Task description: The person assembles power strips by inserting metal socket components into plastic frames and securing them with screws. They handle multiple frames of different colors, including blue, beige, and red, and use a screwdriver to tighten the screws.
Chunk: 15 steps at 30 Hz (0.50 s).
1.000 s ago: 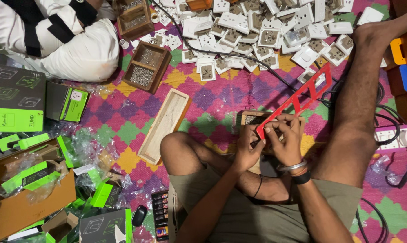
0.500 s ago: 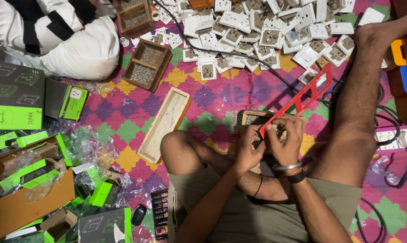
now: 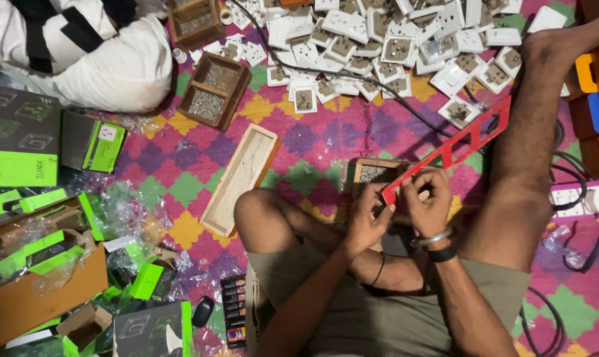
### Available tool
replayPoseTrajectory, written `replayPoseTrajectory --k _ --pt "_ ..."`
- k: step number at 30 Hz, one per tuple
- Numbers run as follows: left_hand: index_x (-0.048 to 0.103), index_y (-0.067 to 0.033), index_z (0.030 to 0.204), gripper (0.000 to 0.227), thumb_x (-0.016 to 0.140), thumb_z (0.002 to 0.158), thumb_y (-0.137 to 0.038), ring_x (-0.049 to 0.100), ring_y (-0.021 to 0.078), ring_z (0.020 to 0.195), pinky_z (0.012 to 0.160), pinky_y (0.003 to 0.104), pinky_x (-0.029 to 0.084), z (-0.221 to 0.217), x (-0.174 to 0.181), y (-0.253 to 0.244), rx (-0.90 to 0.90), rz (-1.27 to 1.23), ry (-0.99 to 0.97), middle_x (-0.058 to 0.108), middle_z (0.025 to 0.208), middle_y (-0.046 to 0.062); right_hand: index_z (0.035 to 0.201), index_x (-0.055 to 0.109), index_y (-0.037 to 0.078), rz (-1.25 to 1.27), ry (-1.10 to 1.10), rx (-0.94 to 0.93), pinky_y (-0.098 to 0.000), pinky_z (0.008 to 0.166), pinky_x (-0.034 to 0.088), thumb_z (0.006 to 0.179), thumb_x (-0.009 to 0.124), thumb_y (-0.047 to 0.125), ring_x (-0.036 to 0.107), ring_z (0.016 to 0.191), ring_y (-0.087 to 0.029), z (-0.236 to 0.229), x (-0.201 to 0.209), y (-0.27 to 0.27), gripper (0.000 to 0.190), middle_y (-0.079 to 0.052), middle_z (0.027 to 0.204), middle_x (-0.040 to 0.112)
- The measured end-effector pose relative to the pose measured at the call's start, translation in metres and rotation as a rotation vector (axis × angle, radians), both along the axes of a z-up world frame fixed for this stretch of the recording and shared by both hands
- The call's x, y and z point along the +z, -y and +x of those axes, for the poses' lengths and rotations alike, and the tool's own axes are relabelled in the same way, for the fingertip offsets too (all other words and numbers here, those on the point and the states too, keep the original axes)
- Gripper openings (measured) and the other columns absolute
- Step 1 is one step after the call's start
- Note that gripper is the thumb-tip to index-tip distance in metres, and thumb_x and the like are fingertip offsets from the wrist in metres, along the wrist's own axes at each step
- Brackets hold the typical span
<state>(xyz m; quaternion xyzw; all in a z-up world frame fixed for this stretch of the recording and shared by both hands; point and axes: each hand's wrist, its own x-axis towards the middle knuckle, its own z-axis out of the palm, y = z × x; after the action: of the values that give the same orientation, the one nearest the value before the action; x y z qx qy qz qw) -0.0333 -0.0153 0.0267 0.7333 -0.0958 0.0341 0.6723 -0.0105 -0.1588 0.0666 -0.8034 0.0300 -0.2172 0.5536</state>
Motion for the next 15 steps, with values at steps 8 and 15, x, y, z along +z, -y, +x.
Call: replayPoseTrajectory --k 8,15 --pt "0.057 -0.0029 0.129 0.042 0.07 0.088 -0.004 0.068 0.0182 0.083 0.066 0.032 0.055 0.005 0.009 0.0 0.015 0.028 0.0 0.069 0.098 0.009 0.082 0.052 0.004 -0.11 0.157 0.101 -0.0335 0.088 0.045 0.084 0.078 0.004 0.055 0.098 -0.024 0.006 -0.004 0.0 0.026 -0.01 0.1 0.059" --pt "0.057 -0.0037 0.123 0.035 0.067 0.09 0.004 0.066 0.0333 0.106 0.09 0.043 0.055 0.008 0.027 -0.006 0.09 0.174 0.311 0.066 0.113 0.015 0.102 0.065 0.005 0.298 -0.106 0.004 -0.0243 0.07 0.044 0.102 0.064 0.018 0.057 0.079 -0.01 0.006 -0.017 0.021 0.013 -0.001 0.091 0.066"
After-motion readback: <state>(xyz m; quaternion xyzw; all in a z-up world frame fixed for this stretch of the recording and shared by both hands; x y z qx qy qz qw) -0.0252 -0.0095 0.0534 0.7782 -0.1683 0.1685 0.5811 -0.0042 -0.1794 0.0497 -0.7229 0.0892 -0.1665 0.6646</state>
